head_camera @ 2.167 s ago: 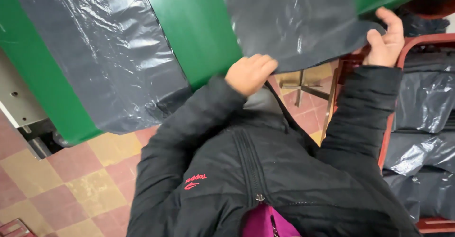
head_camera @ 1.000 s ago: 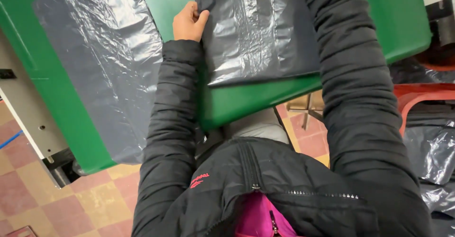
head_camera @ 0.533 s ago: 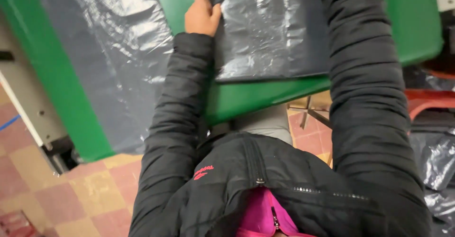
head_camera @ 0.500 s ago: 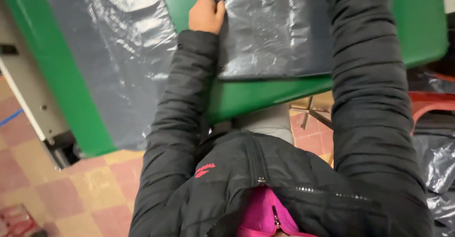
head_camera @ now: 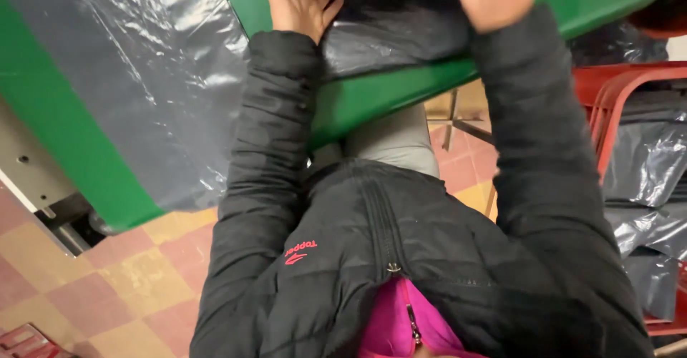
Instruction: The recorder is folding individual grey plastic bags into small rectangles on a green conveyor belt.
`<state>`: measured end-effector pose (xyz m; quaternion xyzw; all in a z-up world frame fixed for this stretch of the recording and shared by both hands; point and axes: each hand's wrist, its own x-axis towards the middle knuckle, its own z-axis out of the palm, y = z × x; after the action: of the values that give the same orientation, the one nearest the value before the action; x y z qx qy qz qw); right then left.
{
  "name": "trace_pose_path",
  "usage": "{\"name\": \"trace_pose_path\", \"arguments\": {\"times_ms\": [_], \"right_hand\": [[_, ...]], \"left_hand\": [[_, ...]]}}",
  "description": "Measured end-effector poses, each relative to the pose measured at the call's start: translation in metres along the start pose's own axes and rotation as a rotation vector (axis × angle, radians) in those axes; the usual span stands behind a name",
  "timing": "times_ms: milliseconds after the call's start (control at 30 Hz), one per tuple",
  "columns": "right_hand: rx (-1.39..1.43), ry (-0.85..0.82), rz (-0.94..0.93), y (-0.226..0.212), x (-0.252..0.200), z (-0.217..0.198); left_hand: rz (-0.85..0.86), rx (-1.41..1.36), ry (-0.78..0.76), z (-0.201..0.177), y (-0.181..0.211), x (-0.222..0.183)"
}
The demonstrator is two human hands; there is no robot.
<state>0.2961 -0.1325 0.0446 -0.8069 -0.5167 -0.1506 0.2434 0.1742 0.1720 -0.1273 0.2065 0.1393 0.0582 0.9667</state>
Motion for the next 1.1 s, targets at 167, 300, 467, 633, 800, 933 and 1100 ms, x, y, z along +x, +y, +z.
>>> {"name": "trace_pose_path", "arguments": {"times_ms": [167, 300, 467, 633, 800, 933, 1100], "right_hand": [[-0.109, 0.094, -0.086, -0.025, -0.036, 0.003], [-0.090, 0.068, 0.025, -0.024, -0.075, 0.024], [-0.063, 0.070, 0.048, -0.018, -0.081, 0.026], [-0.271, 0.035, 0.043, -0.022, -0.079, 0.023], [0.029, -0.057, -0.047, -0.104, -0.054, 0.034], [0.251, -0.088, 0.015, -0.109, -0.091, 0.075], [0.983, -0.061, 0.573, -0.065, -0.129, 0.087]], "left_hand": [[-0.012, -0.155, -0.136, -0.033, -0.001, -0.019], [0.411, 0.759, 0.162, -0.020, -0.017, -0.065], [0.843, 1.642, 0.024, 0.096, 0.011, -0.159], [1.109, 2.451, -0.235, 0.087, -0.001, -0.151], [0.669, 2.584, -0.602, 0.113, -0.006, -0.131], [-0.012, 1.913, -0.795, 0.171, 0.004, -0.100], [-0.553, 0.936, -0.488, 0.110, 0.006, 0.011]]}}
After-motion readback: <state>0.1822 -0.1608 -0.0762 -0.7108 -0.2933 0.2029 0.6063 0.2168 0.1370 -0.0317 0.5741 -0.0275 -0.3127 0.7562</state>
